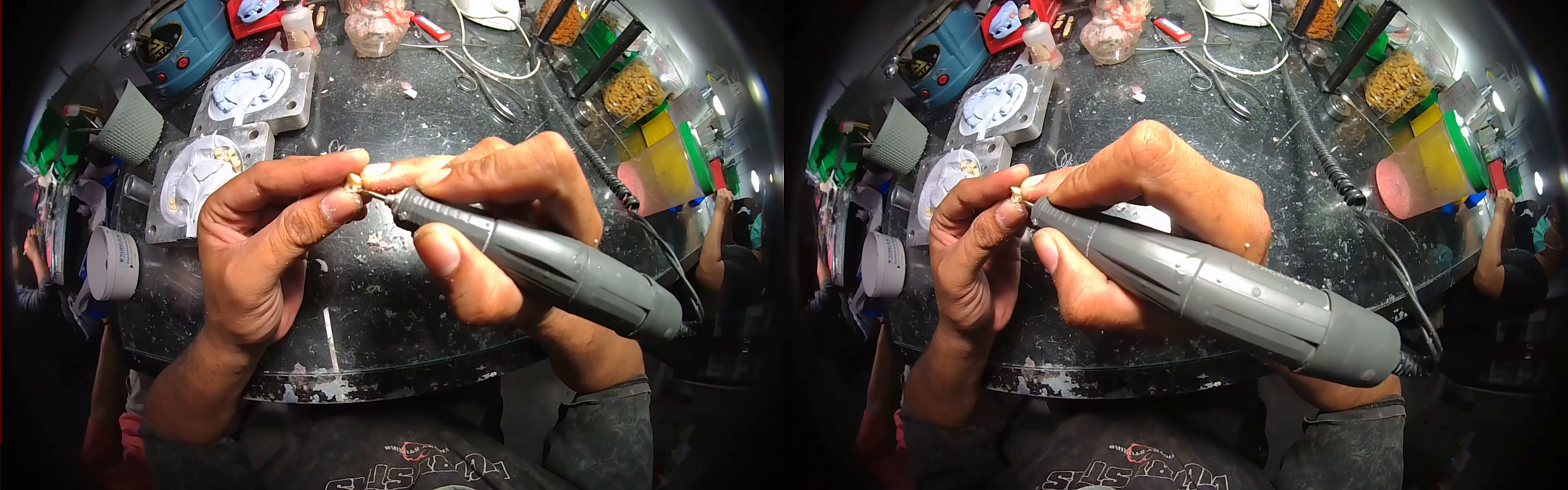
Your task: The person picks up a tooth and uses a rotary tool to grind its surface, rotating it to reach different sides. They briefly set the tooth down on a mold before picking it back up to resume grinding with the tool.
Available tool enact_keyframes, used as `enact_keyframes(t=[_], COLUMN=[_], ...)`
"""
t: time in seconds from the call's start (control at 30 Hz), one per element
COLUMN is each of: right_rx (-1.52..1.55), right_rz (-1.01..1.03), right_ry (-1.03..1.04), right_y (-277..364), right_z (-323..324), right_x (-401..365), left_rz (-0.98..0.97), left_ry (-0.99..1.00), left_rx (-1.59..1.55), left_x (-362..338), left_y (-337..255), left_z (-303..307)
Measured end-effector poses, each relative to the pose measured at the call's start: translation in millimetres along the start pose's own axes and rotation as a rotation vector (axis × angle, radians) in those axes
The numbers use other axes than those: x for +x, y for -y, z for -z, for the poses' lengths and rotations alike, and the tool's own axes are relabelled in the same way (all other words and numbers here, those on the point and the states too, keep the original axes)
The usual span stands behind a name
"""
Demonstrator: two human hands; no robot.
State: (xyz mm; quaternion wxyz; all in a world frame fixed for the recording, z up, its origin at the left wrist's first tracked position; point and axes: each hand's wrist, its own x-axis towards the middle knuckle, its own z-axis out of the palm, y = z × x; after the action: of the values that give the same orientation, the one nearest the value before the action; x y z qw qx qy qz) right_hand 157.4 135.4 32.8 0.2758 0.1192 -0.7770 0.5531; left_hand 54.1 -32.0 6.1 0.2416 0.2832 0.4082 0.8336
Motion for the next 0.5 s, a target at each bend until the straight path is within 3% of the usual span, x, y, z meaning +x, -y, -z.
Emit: enact_keyframes(t=[0.27,0.5], right_rx=[0.024,-0.057], right_rz=[-0.039,0.104], right_ry=[0.003,0.007], right_y=[-1,-11], right_z=[-1,2], right_x=[1,2], left_rz=[0.012,0.224], left_ry=[-0.005,0.021], left_rx=[-0.013,-0.198], left_x=[0,2], left_y=[0,0], left_z=[0,6])
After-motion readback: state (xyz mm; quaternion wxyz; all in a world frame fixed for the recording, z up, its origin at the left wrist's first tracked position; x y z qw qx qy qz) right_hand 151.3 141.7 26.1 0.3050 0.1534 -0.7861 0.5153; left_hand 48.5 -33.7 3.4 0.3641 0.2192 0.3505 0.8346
